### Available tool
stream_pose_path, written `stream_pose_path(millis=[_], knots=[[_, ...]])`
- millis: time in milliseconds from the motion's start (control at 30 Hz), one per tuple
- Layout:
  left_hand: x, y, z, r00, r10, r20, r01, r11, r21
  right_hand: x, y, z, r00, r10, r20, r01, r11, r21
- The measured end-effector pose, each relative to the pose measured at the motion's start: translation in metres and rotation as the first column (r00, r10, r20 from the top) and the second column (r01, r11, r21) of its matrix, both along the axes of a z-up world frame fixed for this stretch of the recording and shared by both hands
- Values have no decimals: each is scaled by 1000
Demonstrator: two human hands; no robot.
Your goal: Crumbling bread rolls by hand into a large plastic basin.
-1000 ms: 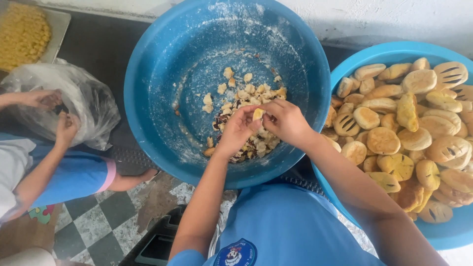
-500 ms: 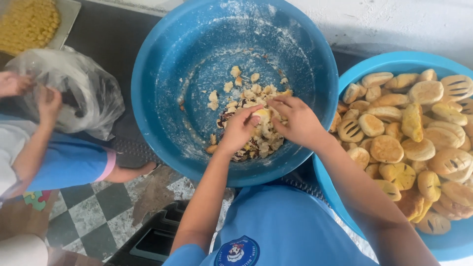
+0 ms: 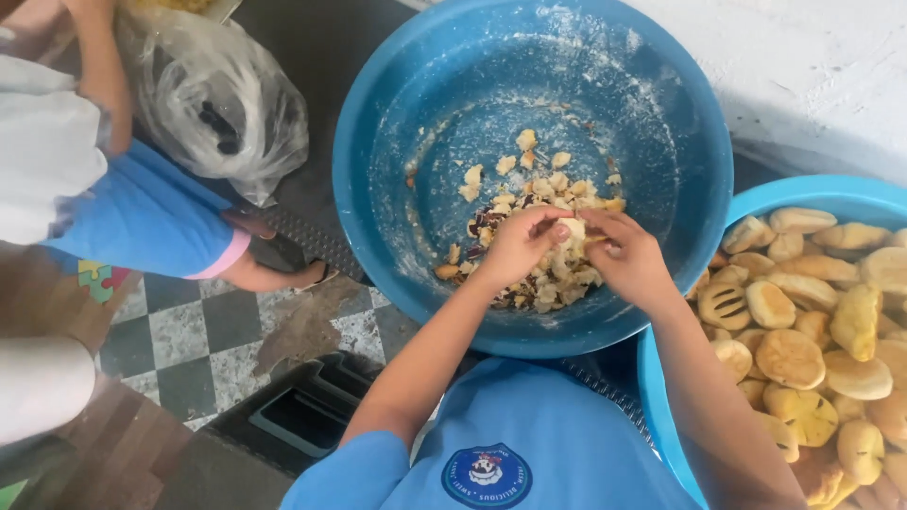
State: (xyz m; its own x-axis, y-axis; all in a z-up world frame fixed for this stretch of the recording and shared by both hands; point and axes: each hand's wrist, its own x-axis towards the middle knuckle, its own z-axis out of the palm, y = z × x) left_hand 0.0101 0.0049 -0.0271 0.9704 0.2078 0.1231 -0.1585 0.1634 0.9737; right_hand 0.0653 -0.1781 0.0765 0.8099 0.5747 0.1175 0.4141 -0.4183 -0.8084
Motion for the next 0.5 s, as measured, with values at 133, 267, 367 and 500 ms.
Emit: stream_pose_path(millis=[133, 267, 367, 500], knots=[[0, -8, -1, 999, -39, -18, 37, 996, -87, 0, 0, -14, 995, 34, 93, -32, 999, -23], [-7, -7, 20, 993, -117, 4, 116, 972, -204, -2, 6, -26, 968, -82, -238, 112, 987, 117], [2, 0, -15, 994, -109, 25, 111, 986, -124, -9, 22, -39, 765, -123, -632, 404, 856, 322], [-4, 22, 6, 995, 65, 77, -88, 938, 335, 11, 21, -50, 571, -69, -818, 677, 604, 421]])
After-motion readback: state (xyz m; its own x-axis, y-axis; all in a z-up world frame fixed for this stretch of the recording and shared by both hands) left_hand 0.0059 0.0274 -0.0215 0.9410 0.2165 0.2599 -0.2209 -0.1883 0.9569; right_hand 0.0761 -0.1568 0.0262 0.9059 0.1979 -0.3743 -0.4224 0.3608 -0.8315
